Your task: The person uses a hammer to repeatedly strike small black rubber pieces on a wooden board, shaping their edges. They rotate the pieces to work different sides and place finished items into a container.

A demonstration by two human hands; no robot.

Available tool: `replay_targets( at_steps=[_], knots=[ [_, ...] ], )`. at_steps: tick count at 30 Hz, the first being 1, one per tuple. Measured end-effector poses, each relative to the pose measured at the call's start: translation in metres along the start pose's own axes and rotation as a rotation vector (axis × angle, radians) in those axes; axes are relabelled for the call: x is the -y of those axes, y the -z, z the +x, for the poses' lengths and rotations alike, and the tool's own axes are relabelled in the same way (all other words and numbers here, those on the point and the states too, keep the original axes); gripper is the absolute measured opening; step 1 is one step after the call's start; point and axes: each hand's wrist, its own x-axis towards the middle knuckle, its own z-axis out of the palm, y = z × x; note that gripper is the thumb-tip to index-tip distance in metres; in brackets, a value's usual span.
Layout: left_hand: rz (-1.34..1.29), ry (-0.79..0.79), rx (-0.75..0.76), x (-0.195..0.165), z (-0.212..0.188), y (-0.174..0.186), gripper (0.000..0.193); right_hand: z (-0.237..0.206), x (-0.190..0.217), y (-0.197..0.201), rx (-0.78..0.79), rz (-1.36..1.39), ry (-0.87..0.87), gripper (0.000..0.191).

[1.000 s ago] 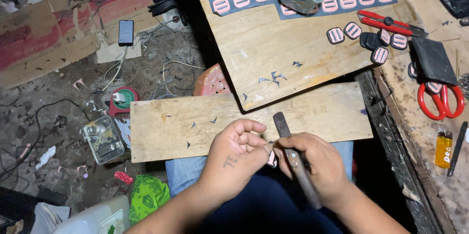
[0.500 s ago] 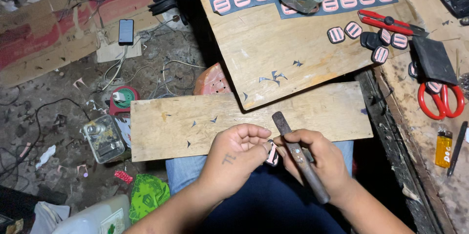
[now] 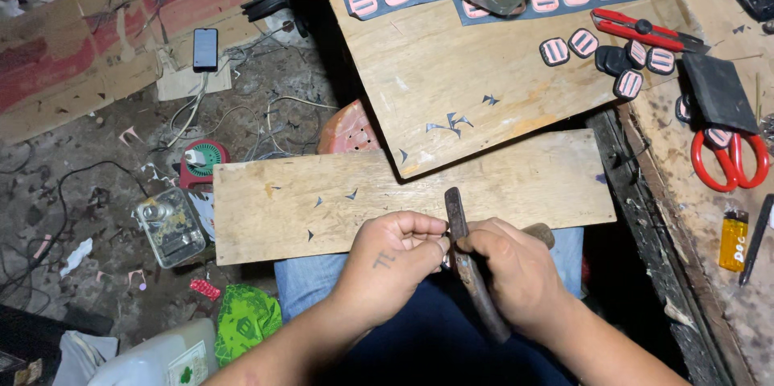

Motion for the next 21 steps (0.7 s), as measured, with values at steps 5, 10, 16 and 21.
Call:
replay_targets(
  at_steps=[5,10,16,21],
  knots=[
    [-0.028,-0.026,0.017,0.009,0.002,0.002,0.029,-0.004,-0.005,-0.009,-0.007,0.059,-0.033,0.045],
    [-0.093,-0.015,0.061,0.016,0.002,0.003,0.027,-0.010,-0.010,-0.019,-0.019,0.157,-0.069,0.052],
    [-0.149,-0.013,0.064,0.023,0.002,0.004,0.023,-0.017,-0.005,-0.029,-0.048,0.144,-0.154,0.057],
    [-0.144,-0.058,0.140,0.030,-0.001,-0.001,0.021,-0.021,-0.004,-0.028,-0.039,0.143,-0.172,0.054]
  ],
)
